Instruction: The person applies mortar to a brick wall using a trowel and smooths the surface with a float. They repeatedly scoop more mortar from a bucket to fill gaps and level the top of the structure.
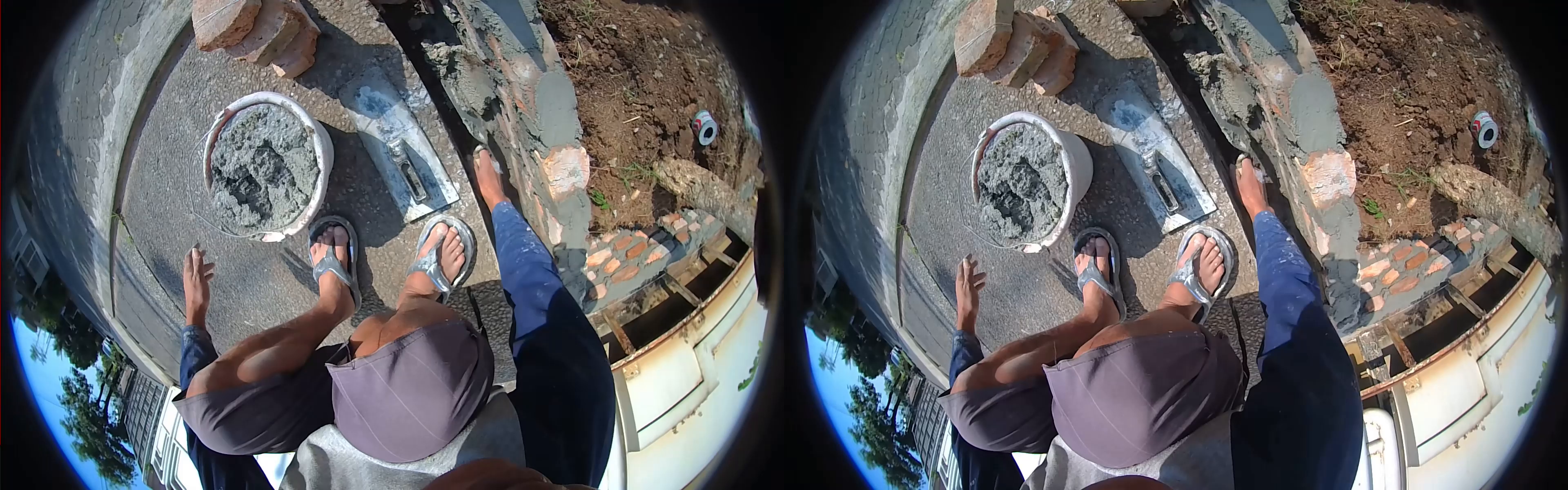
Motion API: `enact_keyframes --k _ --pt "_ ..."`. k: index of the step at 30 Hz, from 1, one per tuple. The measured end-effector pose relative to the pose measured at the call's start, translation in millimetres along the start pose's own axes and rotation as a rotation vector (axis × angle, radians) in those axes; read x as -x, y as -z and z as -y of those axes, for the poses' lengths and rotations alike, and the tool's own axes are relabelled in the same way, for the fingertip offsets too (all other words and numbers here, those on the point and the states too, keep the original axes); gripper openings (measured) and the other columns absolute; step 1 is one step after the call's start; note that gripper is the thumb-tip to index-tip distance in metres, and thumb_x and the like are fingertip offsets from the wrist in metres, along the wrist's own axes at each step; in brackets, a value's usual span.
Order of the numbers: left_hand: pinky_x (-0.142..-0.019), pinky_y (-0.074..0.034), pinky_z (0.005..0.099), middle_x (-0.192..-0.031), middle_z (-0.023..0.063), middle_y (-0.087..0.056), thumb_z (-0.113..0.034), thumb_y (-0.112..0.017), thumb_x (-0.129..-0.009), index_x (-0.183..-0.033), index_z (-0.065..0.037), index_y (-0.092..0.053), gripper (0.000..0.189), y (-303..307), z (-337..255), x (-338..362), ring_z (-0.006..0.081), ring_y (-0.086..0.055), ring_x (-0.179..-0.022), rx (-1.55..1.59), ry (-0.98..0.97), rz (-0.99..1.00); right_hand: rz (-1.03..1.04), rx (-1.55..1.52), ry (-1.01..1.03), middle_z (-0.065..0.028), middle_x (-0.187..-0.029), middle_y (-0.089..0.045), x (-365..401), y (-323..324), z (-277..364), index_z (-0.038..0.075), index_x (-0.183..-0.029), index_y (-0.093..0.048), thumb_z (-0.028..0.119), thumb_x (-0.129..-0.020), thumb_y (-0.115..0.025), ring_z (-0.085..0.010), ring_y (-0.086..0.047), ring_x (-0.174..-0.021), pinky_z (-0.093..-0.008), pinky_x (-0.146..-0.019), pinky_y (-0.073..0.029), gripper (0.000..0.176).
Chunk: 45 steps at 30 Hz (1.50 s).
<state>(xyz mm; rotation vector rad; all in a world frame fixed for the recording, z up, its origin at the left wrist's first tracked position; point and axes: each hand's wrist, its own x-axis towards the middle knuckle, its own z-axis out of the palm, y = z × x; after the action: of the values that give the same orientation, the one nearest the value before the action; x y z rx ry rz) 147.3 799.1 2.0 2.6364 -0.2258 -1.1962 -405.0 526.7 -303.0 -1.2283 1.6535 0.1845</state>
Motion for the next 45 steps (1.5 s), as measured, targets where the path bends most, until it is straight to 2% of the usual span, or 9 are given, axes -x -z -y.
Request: enact_keyframes --k 2,5,11,25,33,35,37,43,45 --pt "-0.092 -0.045 0.0461 -0.136 0.0228 -0.046 -0.057 -0.038 -0.096 -0.141 -0.007 -0.038 0.068 1.1 3.1 3.9 0.0370 -0.056 -0.113 -0.045 0.002 0.025 0.050 -0.213 -0.204 -0.0249 -0.126 -0.054 -29.8 -11.5 -3.0 -0.004 -0.118 -0.053 0.045 -0.095 -0.034 -0.0285 -0.048 -0.120 -0.0371 -0.099 -0.034 0.057" --pt "-0.091 -0.046 0.0464 -0.136 0.0208 -0.047 -0.059 -0.040 -0.094 -0.142 -0.008 -0.038 0.070 2.8 1.6 6.2 0.0360 -0.057 -0.111 -0.131 -0.003 0.080 0.085 -0.234 -0.228 -0.0213 -0.138 -0.047 -69.9 -29.3 -15.9 0.002 -0.138 -0.040 0.057 -0.089 -0.036 -0.0335 -0.040 -0.131 -0.0381 -0.106 -0.029 0.074" --pt "-0.090 -0.047 0.0421 -0.131 0.0209 -0.052 -0.054 -0.043 -0.095 -0.139 -0.005 -0.041 0.065 1.9 -20.4 19.4 0.0339 -0.059 -0.108 -0.147 0.031 0.152 -0.235 0.090 0.296 -0.0259 -0.093 -0.060 -80.6 -28.1 9.0 0.000 -0.102 -0.055 0.029 -0.093 -0.056 -0.0465 -0.056 -0.090 -0.0490 -0.074 -0.043 0.030" --pt "-0.089 -0.047 0.0419 -0.131 0.0193 -0.053 -0.057 -0.043 -0.094 -0.138 -0.005 -0.043 0.068 2.6 -25.4 8.2 0.0329 -0.059 -0.109 -0.190 0.010 0.136 -0.339 -0.038 0.185 -0.0247 -0.091 -0.063 -45.3 -2.4 110.5 -0.002 -0.095 -0.059 0.036 -0.088 -0.056 -0.0427 -0.060 -0.088 -0.0472 -0.075 -0.045 0.038" --pt "-0.093 -0.046 0.0432 -0.124 0.0217 -0.055 -0.052 -0.047 -0.095 -0.136 -0.004 -0.045 0.064 -6.5 -34.8 -0.4 0.0325 -0.059 -0.110 -0.138 -0.019 0.171 -0.089 -0.325 -0.111 -0.0250 -0.086 -0.063 31.8 54.4 147.6 -0.005 -0.097 -0.055 0.029 -0.092 -0.056 -0.0415 -0.061 -0.083 -0.0453 -0.074 -0.045 0.034" --pt "-0.092 -0.046 0.0433 -0.126 0.0225 -0.054 -0.052 -0.048 -0.095 -0.136 -0.004 -0.045 0.064 -5.9 -33.5 1.0 0.0336 -0.058 -0.111 -0.162 -0.005 0.162 -0.389 -0.011 0.321 -0.0276 -0.090 -0.062 46.8 53.2 127.3 -0.005 -0.100 -0.055 0.030 -0.094 -0.053 -0.0450 -0.059 -0.087 -0.0458 -0.076 -0.045 0.036" --pt "-0.093 -0.046 0.0429 -0.126 0.0228 -0.054 -0.052 -0.048 -0.094 -0.136 -0.004 -0.045 0.064 -2.5 -27.3 2.6 0.0339 -0.059 -0.110 -0.174 0.003 0.163 -0.337 -0.054 0.368 -0.0282 -0.094 -0.061 48.2 45.6 107.4 -0.005 -0.104 -0.053 0.034 -0.095 -0.050 -0.0450 -0.058 -0.091 -0.0470 -0.078 -0.043 0.040" --pt "-0.087 -0.048 0.0400 -0.122 0.0193 -0.058 -0.047 -0.052 -0.094 -0.134 -0.002 -0.046 0.060 15.8 12.9 6.9 0.0318 -0.062 -0.105 -0.206 0.067 0.185 -0.081 0.324 0.211 -0.0283 -0.099 -0.061 -39.8 -5.9 77.2 -0.003 -0.100 -0.055 0.029 -0.093 -0.052 -0.0460 -0.057 -0.097 -0.0504 -0.077 -0.045 0.033" --pt "-0.085 -0.048 0.0381 -0.120 0.0184 -0.059 -0.046 -0.052 -0.095 -0.133 -0.003 -0.047 0.058 21.1 20.2 9.3 0.0301 -0.062 -0.103 -0.191 0.073 0.180 -0.286 -0.076 -0.264 -0.0266 -0.102 -0.063 -94.1 -46.4 61.0 -0.001 -0.100 -0.058 0.029 -0.091 -0.054 -0.0443 -0.059 -0.098 -0.0497 -0.079 -0.045 0.031"
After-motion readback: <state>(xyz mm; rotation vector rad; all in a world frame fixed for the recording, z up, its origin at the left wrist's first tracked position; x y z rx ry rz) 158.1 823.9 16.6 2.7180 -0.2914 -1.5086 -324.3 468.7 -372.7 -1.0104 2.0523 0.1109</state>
